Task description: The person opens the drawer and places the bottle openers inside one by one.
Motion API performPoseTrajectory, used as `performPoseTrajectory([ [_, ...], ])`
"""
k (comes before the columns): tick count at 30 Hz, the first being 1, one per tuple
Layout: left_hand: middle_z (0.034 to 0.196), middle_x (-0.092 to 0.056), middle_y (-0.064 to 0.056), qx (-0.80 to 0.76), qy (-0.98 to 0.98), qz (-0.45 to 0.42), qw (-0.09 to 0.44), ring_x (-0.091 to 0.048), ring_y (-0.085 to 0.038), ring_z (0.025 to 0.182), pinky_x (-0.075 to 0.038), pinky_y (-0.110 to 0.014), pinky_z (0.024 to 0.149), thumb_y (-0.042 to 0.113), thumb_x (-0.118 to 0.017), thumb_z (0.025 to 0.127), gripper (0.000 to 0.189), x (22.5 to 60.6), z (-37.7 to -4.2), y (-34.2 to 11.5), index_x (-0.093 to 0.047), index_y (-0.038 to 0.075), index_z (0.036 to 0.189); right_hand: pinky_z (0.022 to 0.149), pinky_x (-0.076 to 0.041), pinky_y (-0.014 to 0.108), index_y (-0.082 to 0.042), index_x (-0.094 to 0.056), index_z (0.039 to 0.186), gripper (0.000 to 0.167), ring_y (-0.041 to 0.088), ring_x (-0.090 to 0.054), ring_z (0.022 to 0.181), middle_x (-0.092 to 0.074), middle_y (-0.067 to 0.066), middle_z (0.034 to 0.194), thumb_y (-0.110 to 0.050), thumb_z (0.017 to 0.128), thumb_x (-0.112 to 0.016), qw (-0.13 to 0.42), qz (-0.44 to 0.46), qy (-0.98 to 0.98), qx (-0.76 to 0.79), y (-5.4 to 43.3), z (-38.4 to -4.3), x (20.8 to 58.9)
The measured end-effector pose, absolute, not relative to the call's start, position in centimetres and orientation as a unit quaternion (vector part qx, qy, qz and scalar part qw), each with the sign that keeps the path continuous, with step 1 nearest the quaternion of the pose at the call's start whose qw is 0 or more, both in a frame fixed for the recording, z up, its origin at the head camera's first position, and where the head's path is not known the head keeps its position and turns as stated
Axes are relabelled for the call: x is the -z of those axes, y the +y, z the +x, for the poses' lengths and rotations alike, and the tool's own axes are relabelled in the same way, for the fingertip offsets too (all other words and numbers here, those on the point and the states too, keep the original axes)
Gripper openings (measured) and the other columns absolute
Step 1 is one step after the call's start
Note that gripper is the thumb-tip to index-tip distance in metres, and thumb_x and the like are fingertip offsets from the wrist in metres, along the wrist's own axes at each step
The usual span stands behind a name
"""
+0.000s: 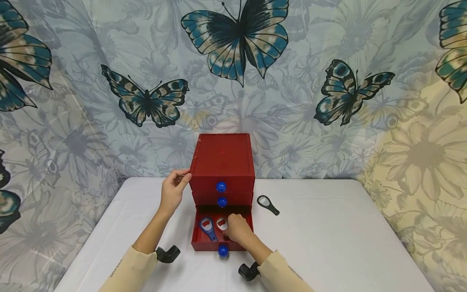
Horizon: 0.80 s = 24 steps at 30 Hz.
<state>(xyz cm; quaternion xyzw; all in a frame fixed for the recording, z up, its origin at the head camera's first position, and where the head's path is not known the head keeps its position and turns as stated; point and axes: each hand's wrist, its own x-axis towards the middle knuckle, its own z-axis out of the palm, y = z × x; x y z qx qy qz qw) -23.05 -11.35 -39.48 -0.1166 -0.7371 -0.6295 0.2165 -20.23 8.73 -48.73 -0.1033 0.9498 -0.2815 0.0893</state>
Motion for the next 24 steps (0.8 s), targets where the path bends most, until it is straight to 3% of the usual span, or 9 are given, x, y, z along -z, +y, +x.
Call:
performPoseTrajectory([
  [3,0.108,-0.062,-0.027,0.63,-0.738,-0.116,0.213,-0.057,0.003,0.081,-0.048,-0.02,0.075,0.003,-0.062,0.093,0.022,39.5,-22.9,-11.3,-0.063,-0.011,0.11,0.049,-0.039,0.023,-0.004,-0.063,0.071,0.022,0.014,-0.046,0.056,-0.053,0.002,0.06,-0.016,0.08,-0.079,0.077,-0.109,0.949,0.286,9.1,-19.6,48.1],
  [10,0.105,-0.063,-0.027,0.629,-0.736,-0.119,0.22,-0.058,0.001,0.082,-0.049,-0.021,0.076,0.002,-0.062,0.093,0.022,39.5,-23.1,-11.3,-0.063,-0.011,0.11,0.058,-0.045,0.026,-0.003,-0.071,0.086,0.017,0.013,-0.052,0.068,-0.065,0.001,0.074,-0.02,0.083,-0.075,0.065,-0.158,0.934,0.313,11.7,-19.4,45.9],
  [16,0.105,-0.063,-0.028,0.628,-0.737,-0.119,0.219,-0.058,0.0,0.082,-0.049,-0.023,0.076,0.003,-0.062,0.093,0.022,39.5,-23.1,-11.4,-0.063,-0.012,0.11,0.056,-0.052,0.027,-0.002,-0.07,0.093,0.021,0.015,-0.059,0.066,-0.067,0.004,0.08,-0.022,0.087,-0.072,0.12,-0.161,0.916,0.346,15.0,-20.1,44.8],
  [24,0.107,-0.063,-0.028,0.634,-0.734,-0.119,0.21,-0.059,0.002,0.082,-0.049,-0.019,0.077,0.003,-0.062,0.093,0.023,39.6,-23.2,-11.5,-0.063,-0.012,0.11,0.052,-0.051,0.032,-0.003,-0.069,0.086,0.023,0.017,-0.056,0.06,-0.06,0.009,0.07,-0.026,0.089,-0.07,0.207,-0.18,0.896,0.35,19.0,-21.3,43.8],
])
